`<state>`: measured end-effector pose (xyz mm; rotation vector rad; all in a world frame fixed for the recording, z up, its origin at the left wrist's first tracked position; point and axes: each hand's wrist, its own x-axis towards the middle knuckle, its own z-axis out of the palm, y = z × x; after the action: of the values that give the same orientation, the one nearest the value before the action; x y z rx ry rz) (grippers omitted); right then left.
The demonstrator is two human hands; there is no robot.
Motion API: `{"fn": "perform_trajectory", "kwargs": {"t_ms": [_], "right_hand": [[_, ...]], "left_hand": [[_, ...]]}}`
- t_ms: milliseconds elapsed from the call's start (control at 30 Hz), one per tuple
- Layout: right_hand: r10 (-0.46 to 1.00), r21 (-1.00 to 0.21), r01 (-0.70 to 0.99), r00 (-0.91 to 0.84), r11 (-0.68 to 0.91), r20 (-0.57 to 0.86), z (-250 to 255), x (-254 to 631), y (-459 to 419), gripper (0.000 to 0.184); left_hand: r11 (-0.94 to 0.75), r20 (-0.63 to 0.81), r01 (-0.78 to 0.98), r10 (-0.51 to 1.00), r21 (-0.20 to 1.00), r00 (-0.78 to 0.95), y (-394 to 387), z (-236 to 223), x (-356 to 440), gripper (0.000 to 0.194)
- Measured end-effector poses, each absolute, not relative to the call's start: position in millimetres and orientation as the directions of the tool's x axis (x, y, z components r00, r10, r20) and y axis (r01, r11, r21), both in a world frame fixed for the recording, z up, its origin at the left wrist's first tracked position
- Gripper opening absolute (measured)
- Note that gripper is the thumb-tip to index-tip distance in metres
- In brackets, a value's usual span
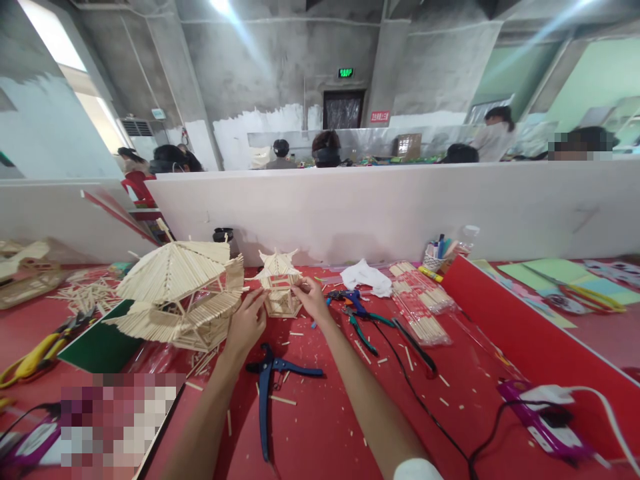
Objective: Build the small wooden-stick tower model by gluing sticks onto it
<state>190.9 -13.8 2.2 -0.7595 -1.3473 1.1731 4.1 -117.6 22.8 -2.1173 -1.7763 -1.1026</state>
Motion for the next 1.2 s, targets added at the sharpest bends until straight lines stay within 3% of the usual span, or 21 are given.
{"fn": "perform_trajectory", "kwargs": {"t_ms": [400,800,1200], "right_hand": [[0.947,-0.945,-0.223,-0.158,0.241,0.279,5,193,-16,0.036],[0.950,-0.947,-0.238,-0.171,0.216,0.260,7,211,-9,0.044],[0.944,-0.949,-0.239,-0.208,0.205,0.257,5,213,-8,0.042]], "left_hand": [[-0.357,0.683,0.890,0.727,0.283,0.074,-117,25,5,0.046],[-0.428,0.617,0.865,0.764,0.263,0.190,-121,25,11,0.053],[-0.443,0.620,0.837,0.767,0.322,0.168,-123,29,10,0.057]]}}
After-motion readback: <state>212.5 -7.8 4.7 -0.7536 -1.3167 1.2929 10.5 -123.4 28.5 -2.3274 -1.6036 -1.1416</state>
